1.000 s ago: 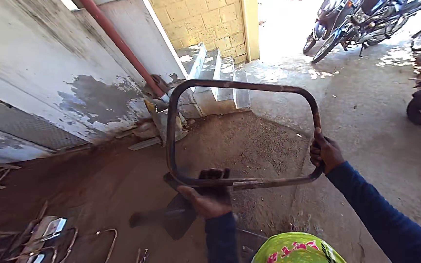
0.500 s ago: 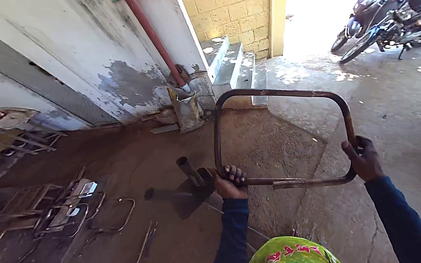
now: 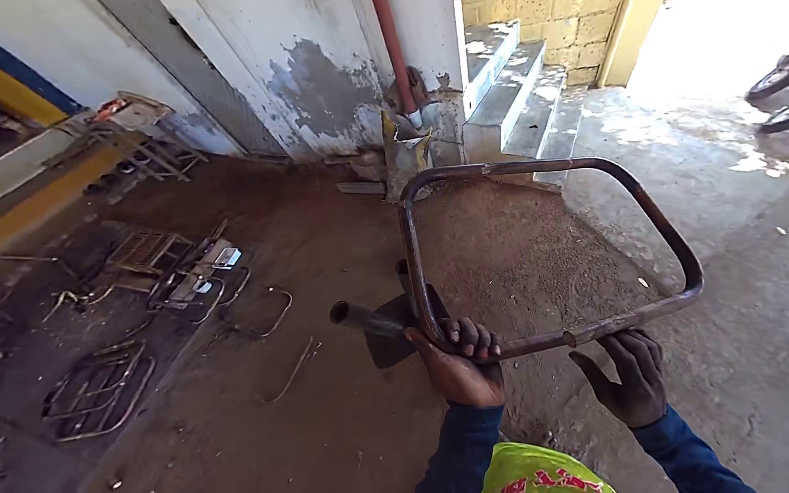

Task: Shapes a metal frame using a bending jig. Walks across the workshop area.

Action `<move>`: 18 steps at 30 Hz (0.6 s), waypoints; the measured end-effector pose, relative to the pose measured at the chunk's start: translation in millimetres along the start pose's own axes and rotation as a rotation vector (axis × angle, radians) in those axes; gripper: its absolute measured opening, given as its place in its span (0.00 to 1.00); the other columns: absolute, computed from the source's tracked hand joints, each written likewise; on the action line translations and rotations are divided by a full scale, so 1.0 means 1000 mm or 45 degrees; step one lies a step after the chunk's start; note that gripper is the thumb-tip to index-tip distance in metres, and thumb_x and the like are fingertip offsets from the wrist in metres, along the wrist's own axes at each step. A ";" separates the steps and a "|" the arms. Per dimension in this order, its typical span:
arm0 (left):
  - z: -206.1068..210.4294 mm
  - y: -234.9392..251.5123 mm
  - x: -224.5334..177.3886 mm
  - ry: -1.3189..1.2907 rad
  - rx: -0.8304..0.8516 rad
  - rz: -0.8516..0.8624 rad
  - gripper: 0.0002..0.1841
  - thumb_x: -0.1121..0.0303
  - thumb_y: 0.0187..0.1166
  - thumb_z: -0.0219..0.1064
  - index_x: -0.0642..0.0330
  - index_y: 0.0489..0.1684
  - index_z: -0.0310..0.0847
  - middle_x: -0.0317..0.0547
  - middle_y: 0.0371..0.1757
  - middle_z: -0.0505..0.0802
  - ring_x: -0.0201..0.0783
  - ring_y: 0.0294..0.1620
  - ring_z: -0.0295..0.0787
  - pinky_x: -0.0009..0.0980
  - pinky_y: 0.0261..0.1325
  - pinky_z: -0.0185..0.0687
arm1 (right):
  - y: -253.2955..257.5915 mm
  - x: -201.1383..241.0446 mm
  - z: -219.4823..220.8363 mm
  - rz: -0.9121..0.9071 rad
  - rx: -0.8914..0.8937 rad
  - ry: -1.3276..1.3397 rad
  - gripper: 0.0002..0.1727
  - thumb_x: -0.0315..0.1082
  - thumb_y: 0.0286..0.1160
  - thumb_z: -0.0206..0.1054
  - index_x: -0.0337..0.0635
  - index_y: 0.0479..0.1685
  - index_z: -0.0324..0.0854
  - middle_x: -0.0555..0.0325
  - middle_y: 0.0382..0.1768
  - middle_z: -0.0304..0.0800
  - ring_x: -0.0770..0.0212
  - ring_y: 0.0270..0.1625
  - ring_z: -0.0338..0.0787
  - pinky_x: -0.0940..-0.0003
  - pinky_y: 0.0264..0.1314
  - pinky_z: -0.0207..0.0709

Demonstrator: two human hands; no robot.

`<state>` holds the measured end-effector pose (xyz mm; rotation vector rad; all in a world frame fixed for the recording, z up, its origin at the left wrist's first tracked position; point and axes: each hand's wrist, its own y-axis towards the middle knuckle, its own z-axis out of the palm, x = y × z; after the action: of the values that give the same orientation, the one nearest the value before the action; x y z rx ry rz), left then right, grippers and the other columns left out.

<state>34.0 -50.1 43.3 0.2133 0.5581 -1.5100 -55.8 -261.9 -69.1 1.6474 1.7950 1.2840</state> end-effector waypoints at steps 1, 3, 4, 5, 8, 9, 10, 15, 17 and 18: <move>-0.004 0.003 -0.008 -0.009 0.007 -0.016 0.43 0.24 0.82 0.26 0.49 0.14 0.71 0.32 0.07 0.70 0.32 0.06 0.69 0.30 0.12 0.73 | 0.003 0.004 0.004 -0.008 0.047 -0.042 0.29 0.53 0.73 0.76 0.50 0.70 0.79 0.54 0.64 0.84 0.51 0.73 0.81 0.47 0.83 0.67; -0.011 0.009 -0.021 -0.077 0.054 -0.046 0.44 0.23 0.80 0.28 0.50 0.14 0.73 0.34 0.08 0.73 0.33 0.07 0.73 0.32 0.14 0.77 | 0.010 0.011 0.013 0.005 0.175 -0.066 0.37 0.57 0.74 0.72 0.47 0.79 0.74 0.49 0.73 0.82 0.47 0.81 0.76 0.44 0.88 0.63; -0.017 0.013 -0.027 -0.104 0.059 -0.050 0.44 0.23 0.80 0.29 0.50 0.13 0.73 0.34 0.08 0.74 0.34 0.07 0.73 0.33 0.14 0.77 | 0.015 0.015 0.017 0.019 0.285 -0.064 0.43 0.63 0.72 0.71 0.46 0.83 0.71 0.49 0.80 0.78 0.47 0.86 0.72 0.44 0.89 0.62; -0.024 0.018 -0.033 -0.123 0.057 -0.062 0.44 0.23 0.80 0.30 0.50 0.13 0.73 0.34 0.08 0.73 0.34 0.07 0.73 0.33 0.14 0.77 | 0.022 0.021 0.020 0.033 0.419 -0.062 0.50 0.68 0.70 0.70 0.46 0.89 0.65 0.50 0.87 0.70 0.48 0.90 0.65 0.44 0.91 0.59; -0.046 0.028 -0.045 -0.147 0.028 -0.176 0.43 0.24 0.81 0.30 0.50 0.13 0.73 0.33 0.08 0.73 0.33 0.08 0.72 0.32 0.15 0.76 | 0.052 0.032 0.024 -0.003 0.727 -0.073 0.46 0.69 0.63 0.71 0.49 0.79 0.77 0.53 0.78 0.80 0.49 0.81 0.78 0.43 0.81 0.70; -0.052 0.031 -0.046 -0.176 0.003 -0.210 0.43 0.24 0.81 0.31 0.50 0.13 0.74 0.33 0.08 0.73 0.33 0.08 0.73 0.32 0.16 0.76 | 0.061 0.034 0.025 -0.013 0.790 -0.098 0.35 0.67 0.60 0.71 0.52 0.60 0.87 0.58 0.61 0.90 0.53 0.63 0.90 0.47 0.63 0.84; -0.056 0.035 -0.046 -0.199 -0.031 -0.228 0.43 0.24 0.81 0.32 0.49 0.13 0.74 0.33 0.09 0.73 0.32 0.09 0.73 0.31 0.17 0.76 | 0.068 0.033 0.030 -0.016 0.841 -0.100 0.24 0.65 0.58 0.70 0.55 0.35 0.88 0.63 0.36 0.91 0.58 0.39 0.93 0.50 0.37 0.87; -0.085 0.039 -0.026 -0.196 -0.293 -0.219 0.42 0.26 0.83 0.31 0.50 0.18 0.76 0.35 0.14 0.78 0.38 0.19 0.83 0.42 0.36 0.88 | 0.056 0.046 0.050 0.071 1.276 -0.258 0.17 0.51 0.61 0.73 0.50 0.18 0.83 0.57 0.18 0.86 0.51 0.25 0.92 0.44 0.24 0.82; -0.096 0.040 -0.023 -0.228 -0.297 -0.241 0.43 0.25 0.82 0.29 0.50 0.13 0.73 0.34 0.11 0.75 0.37 0.16 0.80 0.41 0.36 0.87 | 0.041 0.059 0.051 0.164 1.349 -0.300 0.17 0.51 0.66 0.71 0.48 0.22 0.85 0.54 0.23 0.90 0.47 0.30 0.94 0.41 0.28 0.84; -0.101 0.041 -0.023 -0.227 -0.263 -0.262 0.44 0.23 0.80 0.28 0.49 0.10 0.71 0.33 0.09 0.73 0.36 0.13 0.77 0.40 0.34 0.86 | 0.031 0.064 0.051 0.180 1.319 -0.308 0.18 0.52 0.68 0.68 0.48 0.21 0.84 0.55 0.21 0.88 0.48 0.28 0.94 0.43 0.25 0.83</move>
<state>53.1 20.7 -40.9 -0.1423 0.6015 -1.6372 -12.9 -187.2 -50.8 2.3055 2.3657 0.0764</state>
